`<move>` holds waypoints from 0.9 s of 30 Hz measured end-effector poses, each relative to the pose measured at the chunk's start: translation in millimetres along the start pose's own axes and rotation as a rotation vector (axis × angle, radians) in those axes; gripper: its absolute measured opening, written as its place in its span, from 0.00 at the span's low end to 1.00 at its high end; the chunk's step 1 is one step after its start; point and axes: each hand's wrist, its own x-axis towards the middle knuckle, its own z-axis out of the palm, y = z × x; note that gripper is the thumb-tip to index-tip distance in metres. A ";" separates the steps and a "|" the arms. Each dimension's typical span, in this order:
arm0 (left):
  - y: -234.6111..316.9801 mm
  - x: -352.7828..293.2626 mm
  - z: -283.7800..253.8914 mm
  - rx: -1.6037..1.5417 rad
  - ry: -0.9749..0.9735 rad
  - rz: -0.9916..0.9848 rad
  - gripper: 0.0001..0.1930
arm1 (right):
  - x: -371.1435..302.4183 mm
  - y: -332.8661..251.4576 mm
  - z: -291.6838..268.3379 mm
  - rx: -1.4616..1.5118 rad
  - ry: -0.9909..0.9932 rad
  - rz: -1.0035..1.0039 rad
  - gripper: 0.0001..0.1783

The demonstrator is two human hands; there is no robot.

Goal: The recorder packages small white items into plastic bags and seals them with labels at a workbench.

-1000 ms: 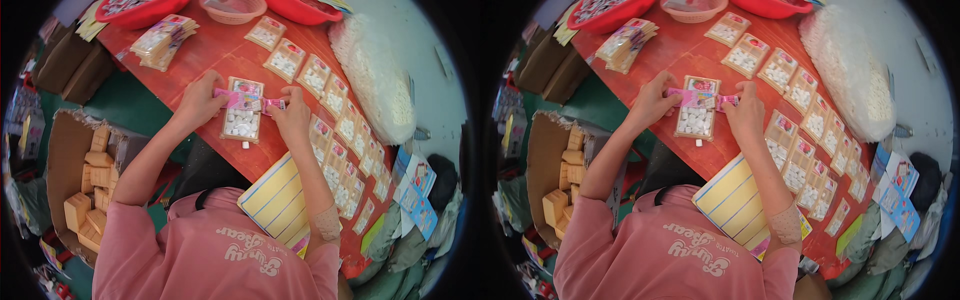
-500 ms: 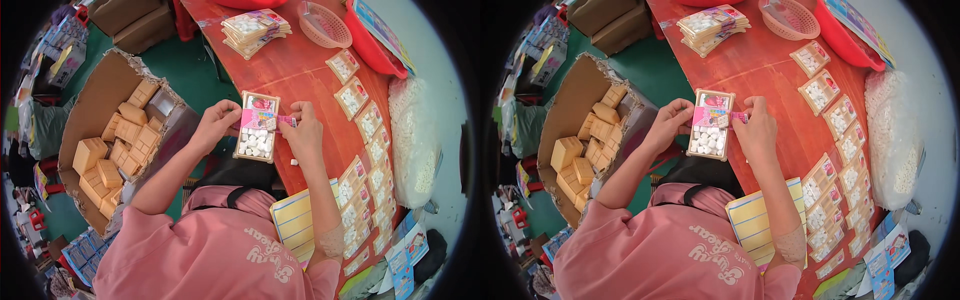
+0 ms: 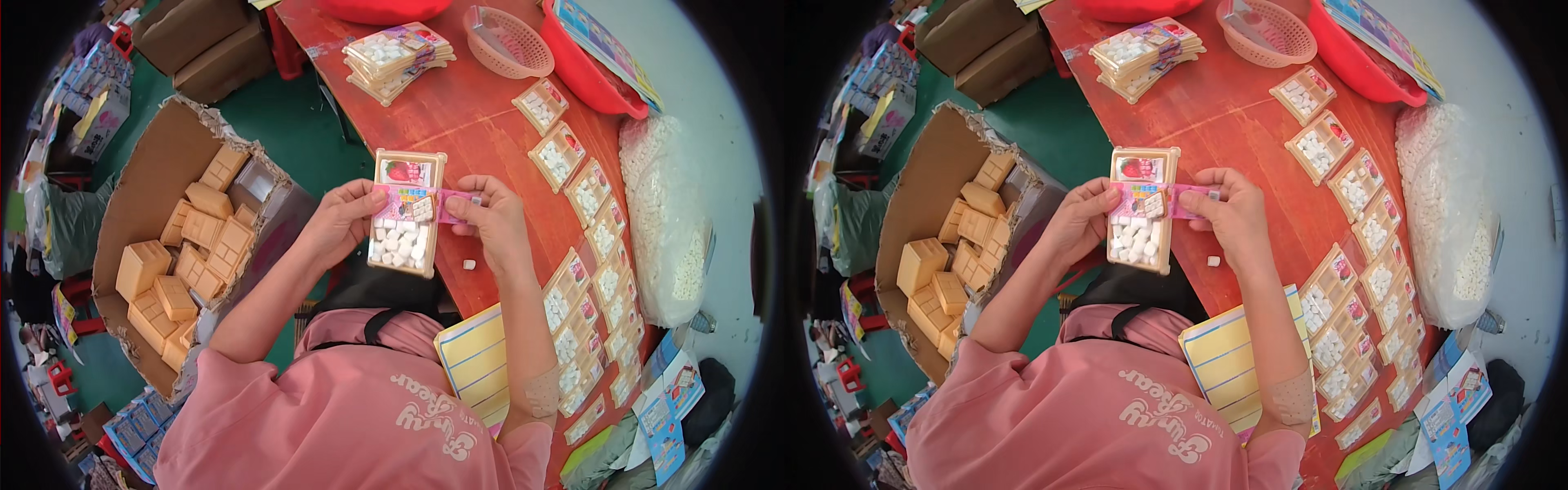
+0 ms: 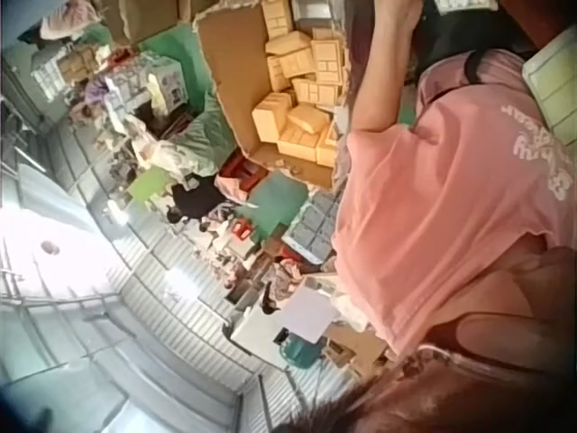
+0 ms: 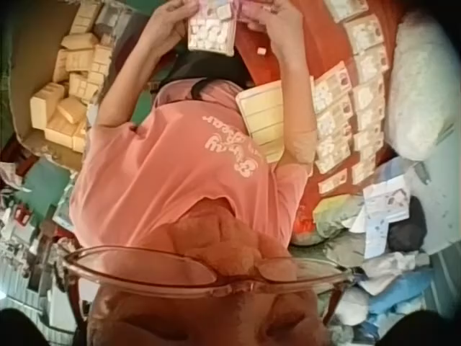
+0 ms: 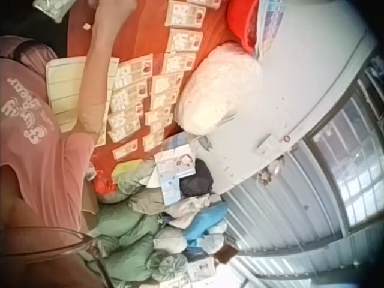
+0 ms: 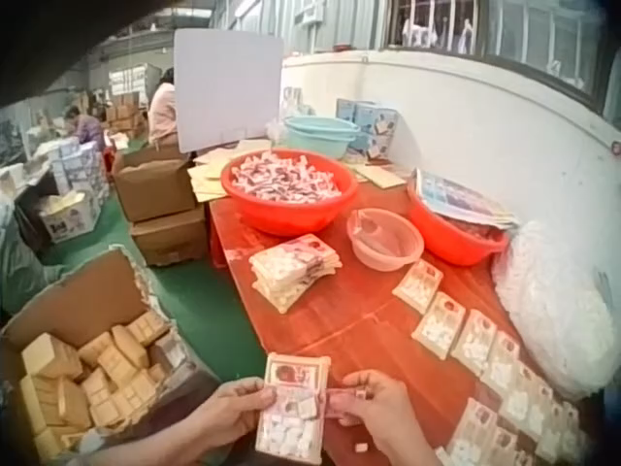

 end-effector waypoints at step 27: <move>129.8 98.9 52.9 0.870 0.109 0.430 0.14 | -1.9 -11.2 -2.0 0.306 -0.027 -0.132 0.10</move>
